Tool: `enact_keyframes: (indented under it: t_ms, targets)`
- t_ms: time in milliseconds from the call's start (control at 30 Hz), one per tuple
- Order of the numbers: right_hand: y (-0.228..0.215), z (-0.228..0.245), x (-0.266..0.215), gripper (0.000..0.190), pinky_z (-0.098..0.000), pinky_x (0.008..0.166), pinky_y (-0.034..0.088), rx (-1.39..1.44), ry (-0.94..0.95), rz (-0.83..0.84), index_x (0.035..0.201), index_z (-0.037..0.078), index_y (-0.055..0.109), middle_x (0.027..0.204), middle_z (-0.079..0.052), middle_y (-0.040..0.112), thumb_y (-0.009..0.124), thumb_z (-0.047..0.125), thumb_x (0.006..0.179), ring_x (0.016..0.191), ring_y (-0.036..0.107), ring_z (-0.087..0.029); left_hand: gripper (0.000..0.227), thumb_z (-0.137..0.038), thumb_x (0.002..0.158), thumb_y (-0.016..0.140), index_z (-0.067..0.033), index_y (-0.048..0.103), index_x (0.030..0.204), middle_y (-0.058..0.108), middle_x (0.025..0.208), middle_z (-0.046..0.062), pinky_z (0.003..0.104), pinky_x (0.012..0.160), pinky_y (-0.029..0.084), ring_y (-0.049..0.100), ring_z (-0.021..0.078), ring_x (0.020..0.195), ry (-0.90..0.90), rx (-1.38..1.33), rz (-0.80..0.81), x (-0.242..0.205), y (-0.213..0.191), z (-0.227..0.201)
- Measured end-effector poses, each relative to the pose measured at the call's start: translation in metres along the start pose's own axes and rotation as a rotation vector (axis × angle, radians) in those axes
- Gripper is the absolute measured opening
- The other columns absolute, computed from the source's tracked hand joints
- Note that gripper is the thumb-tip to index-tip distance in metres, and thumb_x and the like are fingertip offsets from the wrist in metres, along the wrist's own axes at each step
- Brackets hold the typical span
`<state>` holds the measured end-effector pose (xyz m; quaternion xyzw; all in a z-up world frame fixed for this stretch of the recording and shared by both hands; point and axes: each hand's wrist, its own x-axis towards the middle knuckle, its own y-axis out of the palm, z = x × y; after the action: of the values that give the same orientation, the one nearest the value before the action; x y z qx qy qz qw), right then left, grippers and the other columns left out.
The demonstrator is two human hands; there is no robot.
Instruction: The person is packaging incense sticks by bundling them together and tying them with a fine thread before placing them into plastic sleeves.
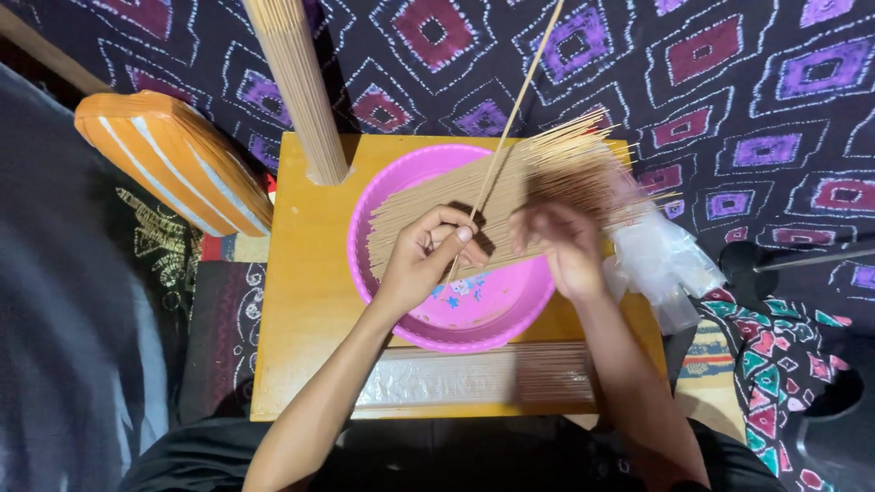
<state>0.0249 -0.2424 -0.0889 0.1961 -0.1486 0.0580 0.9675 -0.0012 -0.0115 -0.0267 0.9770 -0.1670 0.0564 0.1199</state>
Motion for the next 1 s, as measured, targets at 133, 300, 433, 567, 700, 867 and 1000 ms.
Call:
enact_keyframes:
  t_ms: [133,300,433,567,700,867,1000]
  targets:
    - [0.032,0.014,-0.005,0.018,-0.0373,0.053,0.061,-0.107,0.011,0.290,0.104,-0.011,0.068,0.069,-0.025,0.070,0.068,0.002,0.091,0.055,0.073,-0.029,0.014,-0.014,0.104,0.061,-0.0074,0.065,0.116,0.075,0.082,0.007,0.026,0.082,0.058,0.066,0.0085,0.083,0.054,0.003,-0.027,-0.004,0.008,-0.010]
    - [0.025,0.008,-0.002,0.020,-0.0364,0.050,0.059,-0.052,-0.011,0.279,0.109,-0.012,0.061,0.066,-0.025,0.066,0.063,0.004,0.097,0.052,0.072,-0.029,0.015,-0.014,0.105,0.058,-0.0058,0.064,0.116,0.077,0.093,0.012,0.029,0.091,0.055,0.065,0.0115,0.092,0.126,-0.053,-0.105,-0.006,0.017,-0.010]
    - [0.039,0.019,-0.005,0.021,-0.0352,0.048,0.058,-0.056,0.022,0.375,0.095,-0.011,0.066,0.063,-0.023,0.067,0.060,0.009,0.100,0.050,0.071,-0.028,0.015,-0.014,0.106,0.056,-0.0040,0.062,0.117,0.076,0.090,0.016,0.033,0.089,0.057,0.069,0.0155,0.089,0.148,-0.130,-0.095,-0.008,0.020,-0.006]
    - [0.050,0.028,-0.011,0.016,-0.0332,0.054,0.061,-0.090,0.060,0.463,0.103,-0.009,0.072,0.072,-0.019,0.071,0.067,0.003,0.094,0.057,0.072,-0.022,0.017,-0.014,0.105,0.058,-0.0024,0.062,0.117,0.077,0.098,0.016,0.032,0.088,0.056,0.068,0.0137,0.091,0.125,-0.128,-0.094,-0.012,0.028,-0.016]
    - [0.056,0.020,-0.011,0.011,-0.0320,0.047,0.059,-0.116,0.086,0.373,0.101,-0.010,0.068,0.063,-0.021,0.068,0.068,-0.002,0.093,0.049,0.070,-0.024,0.016,-0.015,0.104,0.059,-0.0036,0.062,0.115,0.077,0.091,0.013,0.025,0.064,0.056,0.066,0.0090,0.067,0.108,-0.127,-0.082,-0.012,0.034,-0.023]
    - [0.058,0.028,-0.012,0.008,-0.0309,0.044,0.058,-0.122,0.114,0.369,0.099,-0.008,0.067,0.063,-0.019,0.070,0.067,-0.003,0.093,0.048,0.071,-0.023,0.017,-0.015,0.103,0.062,-0.0023,0.063,0.115,0.077,0.091,0.014,0.025,0.060,0.055,0.066,0.0105,0.063,0.098,-0.124,-0.060,-0.008,0.030,-0.008]
    - [0.061,0.032,-0.011,0.010,-0.0333,0.042,0.058,-0.063,0.125,0.395,0.102,-0.009,0.066,0.068,-0.022,0.070,0.065,-0.003,0.093,0.048,0.072,-0.025,0.018,-0.014,0.101,0.064,-0.0026,0.066,0.115,0.078,0.093,0.013,0.025,0.069,0.055,0.066,0.0097,0.076,0.119,-0.042,-0.075,-0.009,0.031,-0.018]
